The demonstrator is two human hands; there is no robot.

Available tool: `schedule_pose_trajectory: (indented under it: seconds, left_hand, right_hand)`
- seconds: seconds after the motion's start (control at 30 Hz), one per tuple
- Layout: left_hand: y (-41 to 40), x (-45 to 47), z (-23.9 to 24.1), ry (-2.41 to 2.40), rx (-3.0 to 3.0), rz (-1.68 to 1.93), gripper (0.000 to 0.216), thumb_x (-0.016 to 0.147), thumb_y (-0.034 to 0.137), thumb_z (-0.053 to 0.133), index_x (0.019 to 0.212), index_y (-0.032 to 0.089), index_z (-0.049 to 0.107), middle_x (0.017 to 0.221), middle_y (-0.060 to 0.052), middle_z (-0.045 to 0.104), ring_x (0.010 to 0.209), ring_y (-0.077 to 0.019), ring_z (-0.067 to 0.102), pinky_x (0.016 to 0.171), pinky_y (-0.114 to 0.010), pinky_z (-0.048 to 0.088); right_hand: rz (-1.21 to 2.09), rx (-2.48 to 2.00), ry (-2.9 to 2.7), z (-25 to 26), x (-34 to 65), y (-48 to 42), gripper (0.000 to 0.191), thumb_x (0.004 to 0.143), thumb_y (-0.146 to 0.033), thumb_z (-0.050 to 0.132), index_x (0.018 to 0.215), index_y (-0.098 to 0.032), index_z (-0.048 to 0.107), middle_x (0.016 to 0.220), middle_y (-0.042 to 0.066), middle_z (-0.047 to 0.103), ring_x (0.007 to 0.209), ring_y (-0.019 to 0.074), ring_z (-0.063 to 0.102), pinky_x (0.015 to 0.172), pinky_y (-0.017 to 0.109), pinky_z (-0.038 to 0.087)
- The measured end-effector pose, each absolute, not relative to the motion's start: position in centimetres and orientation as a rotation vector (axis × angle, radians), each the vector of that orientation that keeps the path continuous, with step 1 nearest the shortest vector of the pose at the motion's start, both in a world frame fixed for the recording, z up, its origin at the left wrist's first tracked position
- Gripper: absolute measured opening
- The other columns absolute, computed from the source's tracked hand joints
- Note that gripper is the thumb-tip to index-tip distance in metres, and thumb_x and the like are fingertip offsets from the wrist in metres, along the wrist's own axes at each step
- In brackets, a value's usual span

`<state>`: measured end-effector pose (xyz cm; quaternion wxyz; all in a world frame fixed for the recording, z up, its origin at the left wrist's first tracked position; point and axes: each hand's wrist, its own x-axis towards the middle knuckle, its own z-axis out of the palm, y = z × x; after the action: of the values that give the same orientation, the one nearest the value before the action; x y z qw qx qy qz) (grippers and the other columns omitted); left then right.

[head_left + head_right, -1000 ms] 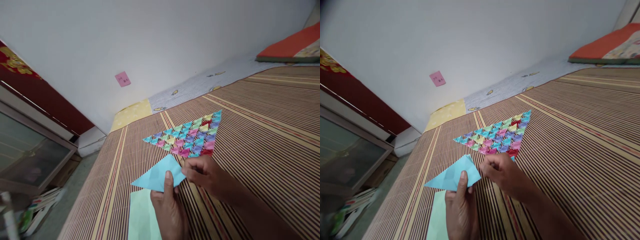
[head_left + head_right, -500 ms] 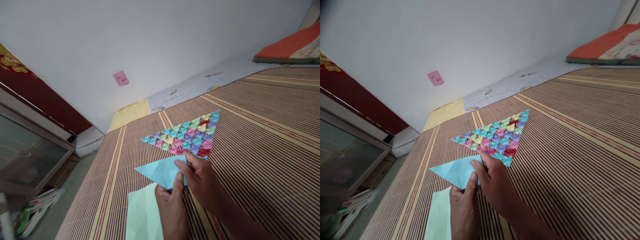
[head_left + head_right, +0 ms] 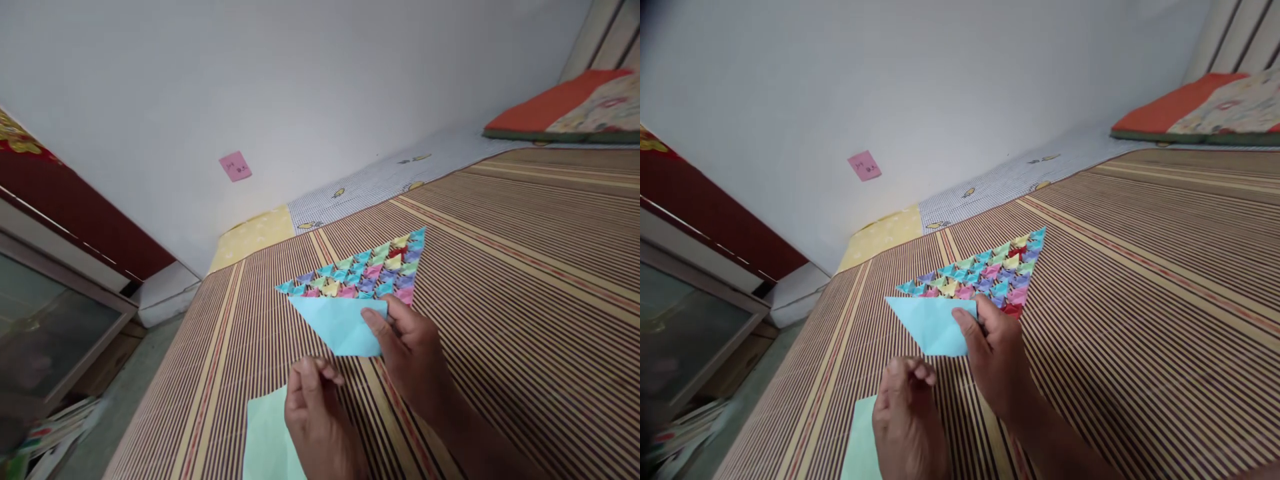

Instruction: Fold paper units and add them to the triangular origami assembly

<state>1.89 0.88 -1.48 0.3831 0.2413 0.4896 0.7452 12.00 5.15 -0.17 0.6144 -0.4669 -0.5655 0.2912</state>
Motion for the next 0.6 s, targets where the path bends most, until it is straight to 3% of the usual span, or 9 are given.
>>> schedule_pose_trajectory:
  seconds: [0.13,0.23,0.43,0.6]
  left_hand:
    - [0.7,2.8,-0.7,1.283,0.573,1.691,0.040,0.068,0.051,0.084,0.081,0.015,0.071,0.065,-0.003,0.067,0.058,-0.0152,0.060,0.057,-0.025,0.050]
    - [0.1,3.3,-0.3,1.366,0.557,1.649,0.042,0.070,0.047,0.085,0.090,0.013,0.074,0.065,-0.004,0.070,0.058,-0.0170,0.063,0.058,-0.027,0.052]
    - [0.1,2.6,-1.6,1.212,0.558,1.629,0.032,0.070,0.044,0.086,0.072,0.015,0.070,0.053,0.002,0.059,0.051,-0.0121,0.056,0.054,-0.022,0.048]
    - [0.6,3.0,-1.6,1.012,0.403,1.671,0.029,0.064,0.032,0.091,0.076,0.016,0.070,0.059,0.002,0.062,0.051,-0.0100,0.056,0.057,-0.021,0.050]
  right_hand:
    - [0.917,-0.988,-1.277,-0.3,11.4,4.9,0.034,0.096,-0.038,0.053,0.069,-0.024,0.039,0.056,-0.007,0.038,0.045,0.0095,0.040,0.040,0.020,0.032]
    - [1.135,-0.887,-1.236,-0.5,10.7,4.5,0.035,0.095,-0.040,0.057,0.069,-0.024,0.038,0.056,-0.008,0.040,0.042,0.0095,0.045,0.039,0.020,0.037]
    - [1.317,-0.762,-1.176,0.0,11.4,4.8,0.037,0.092,-0.042,0.064,0.066,-0.023,0.044,0.050,-0.008,0.047,0.035,0.0112,0.051,0.034,0.021,0.038]
    - [1.188,-0.815,-1.138,0.0,13.2,6.2,0.037,0.092,-0.042,0.064,0.065,-0.020,0.052,0.051,-0.007,0.046,0.041,0.0079,0.042,0.039,0.019,0.036]
